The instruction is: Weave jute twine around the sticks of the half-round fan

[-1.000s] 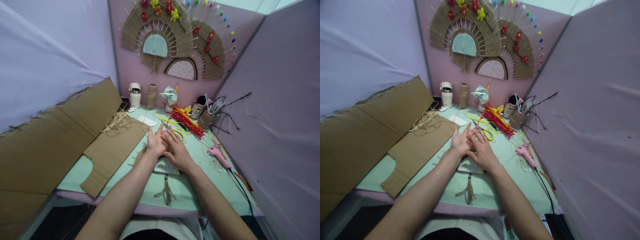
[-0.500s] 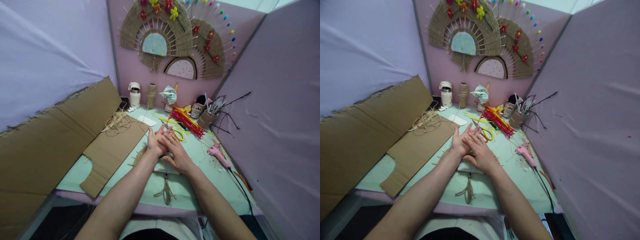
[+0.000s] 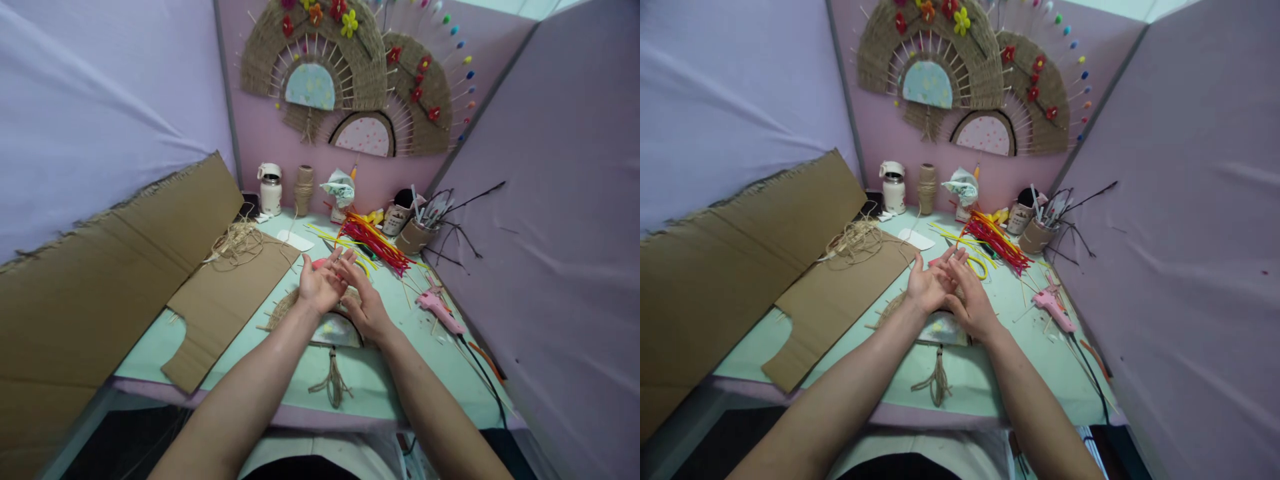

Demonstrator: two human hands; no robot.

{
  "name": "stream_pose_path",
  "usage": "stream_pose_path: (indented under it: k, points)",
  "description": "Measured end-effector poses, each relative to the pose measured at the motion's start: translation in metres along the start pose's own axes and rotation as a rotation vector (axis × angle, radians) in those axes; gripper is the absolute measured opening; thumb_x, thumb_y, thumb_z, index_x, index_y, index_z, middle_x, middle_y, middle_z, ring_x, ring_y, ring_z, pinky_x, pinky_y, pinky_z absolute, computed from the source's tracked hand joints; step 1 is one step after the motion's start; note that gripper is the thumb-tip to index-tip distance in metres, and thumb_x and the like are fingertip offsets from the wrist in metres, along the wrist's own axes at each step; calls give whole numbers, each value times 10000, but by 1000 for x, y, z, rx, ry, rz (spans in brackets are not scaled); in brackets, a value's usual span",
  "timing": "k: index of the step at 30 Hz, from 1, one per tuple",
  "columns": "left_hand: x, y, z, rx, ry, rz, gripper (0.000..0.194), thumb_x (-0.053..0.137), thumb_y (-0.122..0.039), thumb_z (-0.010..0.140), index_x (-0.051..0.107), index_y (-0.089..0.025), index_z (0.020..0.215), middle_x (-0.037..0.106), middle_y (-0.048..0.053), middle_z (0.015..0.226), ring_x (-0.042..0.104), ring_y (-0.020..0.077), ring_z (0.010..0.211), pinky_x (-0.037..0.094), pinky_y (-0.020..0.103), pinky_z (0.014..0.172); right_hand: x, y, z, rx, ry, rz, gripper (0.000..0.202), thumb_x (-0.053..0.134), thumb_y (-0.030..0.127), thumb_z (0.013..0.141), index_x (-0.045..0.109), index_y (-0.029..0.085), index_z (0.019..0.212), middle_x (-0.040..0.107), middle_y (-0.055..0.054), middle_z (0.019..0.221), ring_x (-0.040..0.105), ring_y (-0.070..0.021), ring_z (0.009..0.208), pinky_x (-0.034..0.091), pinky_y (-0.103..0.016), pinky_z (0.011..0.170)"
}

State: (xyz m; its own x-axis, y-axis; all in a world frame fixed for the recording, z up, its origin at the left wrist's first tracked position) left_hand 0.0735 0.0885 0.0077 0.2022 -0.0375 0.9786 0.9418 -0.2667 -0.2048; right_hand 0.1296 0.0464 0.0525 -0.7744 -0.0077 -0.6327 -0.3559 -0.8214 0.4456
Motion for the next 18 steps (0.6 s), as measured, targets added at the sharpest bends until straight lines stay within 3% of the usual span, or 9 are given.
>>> stream_pose_path:
  k: [4,9,14,18]
  points:
    - [-2,3,1,0,3,-5,697,274,-641,859,529,-120,1246,564,197,1266,519,288,1196,499,369,829,1,-2,-1,12,10,-11,640,293,536,927,182,219,1472,443,-124,1415,321,-262,1363,271,-516,1097]
    - [-6,10,4,-22,2,-11,741,285,-659,845,513,-92,1263,565,211,1258,532,300,1179,469,420,906,20,4,-1,-35,164,-204,670,343,566,904,228,219,1465,338,-103,1485,193,-270,1411,100,-550,1136]
    - [-16,-7,6,43,-63,-30,730,298,-649,849,520,-78,1245,564,212,1259,533,283,1179,507,361,849,16,2,0,-23,168,-337,696,453,488,894,204,186,1470,380,-130,1458,244,-265,1393,82,-556,1133]
    - [-22,-16,8,84,-74,-80,714,328,-626,856,526,-41,1216,561,219,1258,505,273,1210,507,305,845,15,5,-2,-59,156,-309,667,455,454,905,209,186,1463,435,-123,1423,321,-230,1362,111,-523,1143]
Point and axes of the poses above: each hand's wrist, its own z-axis towards the middle knuckle, its own x-axis out of the palm, y = z × x, the point moved 10 cm from there along z, towards the middle knuckle
